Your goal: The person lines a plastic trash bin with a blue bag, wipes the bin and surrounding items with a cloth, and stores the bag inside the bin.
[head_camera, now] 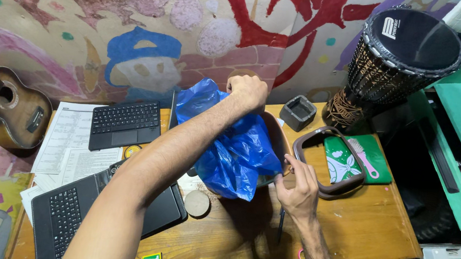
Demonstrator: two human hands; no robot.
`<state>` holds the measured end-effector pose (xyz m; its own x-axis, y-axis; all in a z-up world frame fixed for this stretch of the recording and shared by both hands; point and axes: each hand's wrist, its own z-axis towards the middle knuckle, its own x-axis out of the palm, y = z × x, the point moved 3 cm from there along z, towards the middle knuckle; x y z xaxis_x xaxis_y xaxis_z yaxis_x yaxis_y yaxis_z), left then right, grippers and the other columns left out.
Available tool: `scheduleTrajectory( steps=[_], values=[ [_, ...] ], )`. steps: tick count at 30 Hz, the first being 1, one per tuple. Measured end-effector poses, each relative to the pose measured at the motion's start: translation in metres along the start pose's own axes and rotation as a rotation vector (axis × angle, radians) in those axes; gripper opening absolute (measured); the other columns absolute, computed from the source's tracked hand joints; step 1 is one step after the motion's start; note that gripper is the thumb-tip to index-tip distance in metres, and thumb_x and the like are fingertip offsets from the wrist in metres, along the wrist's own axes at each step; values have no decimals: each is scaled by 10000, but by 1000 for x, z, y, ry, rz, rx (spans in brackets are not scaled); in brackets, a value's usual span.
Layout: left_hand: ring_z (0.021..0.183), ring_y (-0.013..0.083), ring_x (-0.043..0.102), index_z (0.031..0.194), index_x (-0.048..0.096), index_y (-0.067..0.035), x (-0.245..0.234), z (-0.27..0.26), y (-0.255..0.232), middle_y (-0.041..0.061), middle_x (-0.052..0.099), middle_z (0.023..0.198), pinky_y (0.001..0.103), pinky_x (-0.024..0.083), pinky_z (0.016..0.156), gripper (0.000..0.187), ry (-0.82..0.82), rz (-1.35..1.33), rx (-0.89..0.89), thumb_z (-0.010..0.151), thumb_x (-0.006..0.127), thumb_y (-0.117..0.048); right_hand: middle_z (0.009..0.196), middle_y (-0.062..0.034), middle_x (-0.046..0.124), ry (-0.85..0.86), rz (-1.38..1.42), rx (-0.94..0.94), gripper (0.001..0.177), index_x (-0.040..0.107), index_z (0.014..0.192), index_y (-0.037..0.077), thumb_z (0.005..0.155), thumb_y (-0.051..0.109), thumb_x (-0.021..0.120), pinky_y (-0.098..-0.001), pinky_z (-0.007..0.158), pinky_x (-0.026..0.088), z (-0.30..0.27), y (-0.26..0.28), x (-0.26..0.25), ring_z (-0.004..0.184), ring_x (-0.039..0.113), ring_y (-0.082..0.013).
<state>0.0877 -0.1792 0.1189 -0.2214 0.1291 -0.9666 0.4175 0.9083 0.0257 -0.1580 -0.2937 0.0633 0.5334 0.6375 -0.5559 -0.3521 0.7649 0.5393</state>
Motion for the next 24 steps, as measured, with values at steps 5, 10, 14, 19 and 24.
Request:
scheduleTrajectory(
  steps=[5,10,14,19,24],
  values=[
    [1071,307,721,1139,770,-121,-1,5,-6,91,732,1213,569,572,672,363,25,19,-6,793,787,-230,1006,-165,712,-17,-14,-48,267,703,1011,-37,755,10,761,-404,844,535,-2,-10,8,950,656,-317],
    [1066,307,718,1146,765,-118,0,8,-7,89,723,1214,583,570,672,382,3,5,-7,786,799,-238,983,-163,715,-18,-41,-41,235,708,1000,-51,780,4,768,-407,835,538,-6,-23,12,944,658,-315],
    [1052,310,728,1148,770,-120,2,11,-7,85,735,1200,582,568,672,386,30,2,-24,782,804,-238,986,-166,713,-30,-38,-13,233,710,999,-46,776,-7,763,-412,830,536,-6,-26,8,950,652,-331],
    [1033,321,735,1143,776,-112,6,14,-11,92,743,1189,598,560,685,328,35,63,-32,831,754,-211,979,-153,720,-23,-58,25,206,721,1004,-28,803,-1,761,-417,822,530,-9,-36,7,944,656,-327],
    [1112,320,705,1158,774,-133,4,9,-17,90,731,1228,629,542,779,340,28,6,-20,827,756,-211,1040,-167,726,-47,-26,40,287,720,1090,-25,817,50,767,-402,850,537,-7,-33,3,981,665,-321]
  ],
)
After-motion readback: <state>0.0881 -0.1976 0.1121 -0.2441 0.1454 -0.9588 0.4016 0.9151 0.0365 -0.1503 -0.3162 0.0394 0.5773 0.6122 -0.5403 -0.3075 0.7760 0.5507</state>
